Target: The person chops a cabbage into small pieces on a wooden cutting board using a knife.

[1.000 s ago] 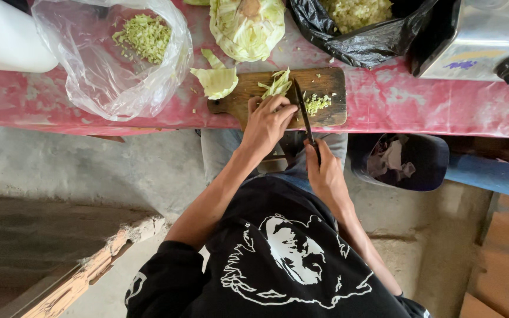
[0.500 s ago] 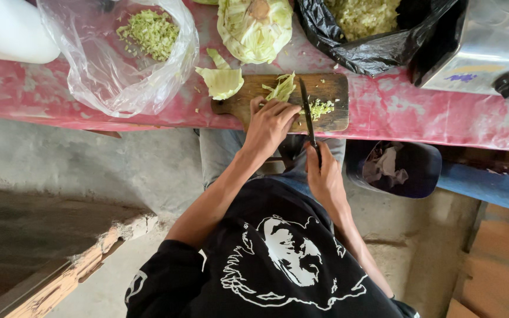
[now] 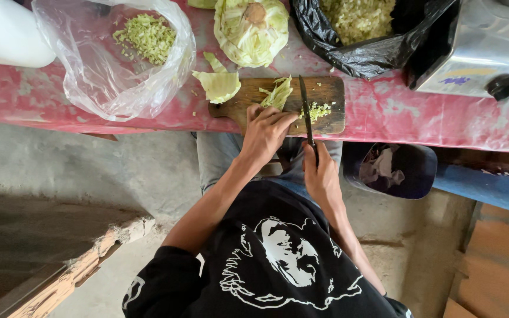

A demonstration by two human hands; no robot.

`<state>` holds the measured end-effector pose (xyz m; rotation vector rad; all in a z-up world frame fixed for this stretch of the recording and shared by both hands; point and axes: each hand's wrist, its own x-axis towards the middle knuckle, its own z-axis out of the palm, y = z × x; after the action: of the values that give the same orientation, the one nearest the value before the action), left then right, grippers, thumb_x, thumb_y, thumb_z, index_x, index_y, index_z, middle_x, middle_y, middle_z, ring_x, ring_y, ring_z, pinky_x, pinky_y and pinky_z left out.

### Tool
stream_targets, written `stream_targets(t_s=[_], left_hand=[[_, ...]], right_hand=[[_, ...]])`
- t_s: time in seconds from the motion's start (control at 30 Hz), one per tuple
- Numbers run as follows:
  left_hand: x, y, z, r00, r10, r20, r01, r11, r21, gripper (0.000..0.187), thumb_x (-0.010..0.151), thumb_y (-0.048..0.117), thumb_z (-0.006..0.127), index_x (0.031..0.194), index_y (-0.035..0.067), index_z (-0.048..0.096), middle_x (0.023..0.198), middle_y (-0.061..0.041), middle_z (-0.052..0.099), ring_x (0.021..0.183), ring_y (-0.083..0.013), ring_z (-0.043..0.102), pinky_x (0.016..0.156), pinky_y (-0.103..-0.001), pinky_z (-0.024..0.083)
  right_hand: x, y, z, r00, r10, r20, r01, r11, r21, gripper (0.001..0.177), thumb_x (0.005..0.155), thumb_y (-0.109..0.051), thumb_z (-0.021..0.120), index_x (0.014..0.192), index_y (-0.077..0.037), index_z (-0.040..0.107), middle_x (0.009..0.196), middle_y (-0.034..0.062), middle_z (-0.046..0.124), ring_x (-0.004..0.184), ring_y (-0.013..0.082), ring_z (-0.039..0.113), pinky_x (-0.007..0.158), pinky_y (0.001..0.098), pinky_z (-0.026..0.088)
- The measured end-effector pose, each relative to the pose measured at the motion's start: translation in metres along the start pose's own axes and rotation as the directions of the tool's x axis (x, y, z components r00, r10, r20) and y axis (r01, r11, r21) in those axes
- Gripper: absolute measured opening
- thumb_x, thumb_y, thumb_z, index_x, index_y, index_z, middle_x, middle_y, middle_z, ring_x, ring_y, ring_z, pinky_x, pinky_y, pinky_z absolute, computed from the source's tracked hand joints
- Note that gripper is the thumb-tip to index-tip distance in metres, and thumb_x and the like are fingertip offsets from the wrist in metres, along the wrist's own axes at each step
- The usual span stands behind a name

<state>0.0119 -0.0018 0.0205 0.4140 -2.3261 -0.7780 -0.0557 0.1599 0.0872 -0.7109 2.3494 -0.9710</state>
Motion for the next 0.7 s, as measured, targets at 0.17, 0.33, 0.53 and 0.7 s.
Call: stream_targets(t_s=[0.17,0.33,0.53,0.7], left_hand=[[-0.001,-0.004,0.010,0.999,-0.016,-0.038,0.015,1.000,-0.011,0.020,0.090,0.011,0.080,0.109,0.016,0.075,0.096,0.005,0.078,0.092,-0.0111,0.068,0.096,-0.039,0.038],[-0.002,-0.002,0.005,0.999,-0.002,-0.043,0.002,1.000,-0.004,0.021,0.091,0.011,0.079,0.111,0.015,0.075,0.101,0.005,0.078,0.093,-0.0116,0.067,0.097,-0.040,0.038],[-0.005,0.006,-0.006,0.998,-0.025,-0.053,0.024,1.000,-0.017,0.032,0.086,0.008,0.077,0.118,0.012,0.074,0.111,0.003,0.078,0.099,-0.0148,0.067,0.098,-0.041,0.039],[-0.004,0.008,0.005,0.982,-0.095,-0.165,0.085,0.994,-0.068,0.026,0.090,0.008,0.080,0.115,0.014,0.074,0.099,0.001,0.077,0.095,-0.0154,0.068,0.094,-0.041,0.042]], right_hand=[[-0.009,0.002,0.002,1.000,0.008,0.026,-0.008,1.000,0.003,0.030,0.109,-0.026,0.049,0.116,-0.002,0.065,0.061,0.0102,0.058,0.051,0.0205,0.056,0.051,0.0395,0.044],[0.003,0.007,0.010,0.994,-0.111,-0.010,0.111,0.994,-0.002,0.027,0.109,-0.022,0.049,0.116,-0.001,0.063,0.064,0.0089,0.060,0.053,0.0175,0.057,0.052,0.0381,0.044],[0.007,-0.002,0.004,0.998,-0.056,-0.014,0.056,0.997,0.058,0.027,0.109,-0.022,0.048,0.115,-0.001,0.063,0.062,0.0062,0.056,0.051,0.0153,0.052,0.049,0.0354,0.042],[-0.012,-0.009,-0.002,0.996,0.086,0.036,-0.089,0.993,0.083,0.030,0.108,-0.027,0.048,0.112,-0.002,0.064,0.059,0.0043,0.053,0.048,0.0127,0.050,0.045,0.0337,0.040]])
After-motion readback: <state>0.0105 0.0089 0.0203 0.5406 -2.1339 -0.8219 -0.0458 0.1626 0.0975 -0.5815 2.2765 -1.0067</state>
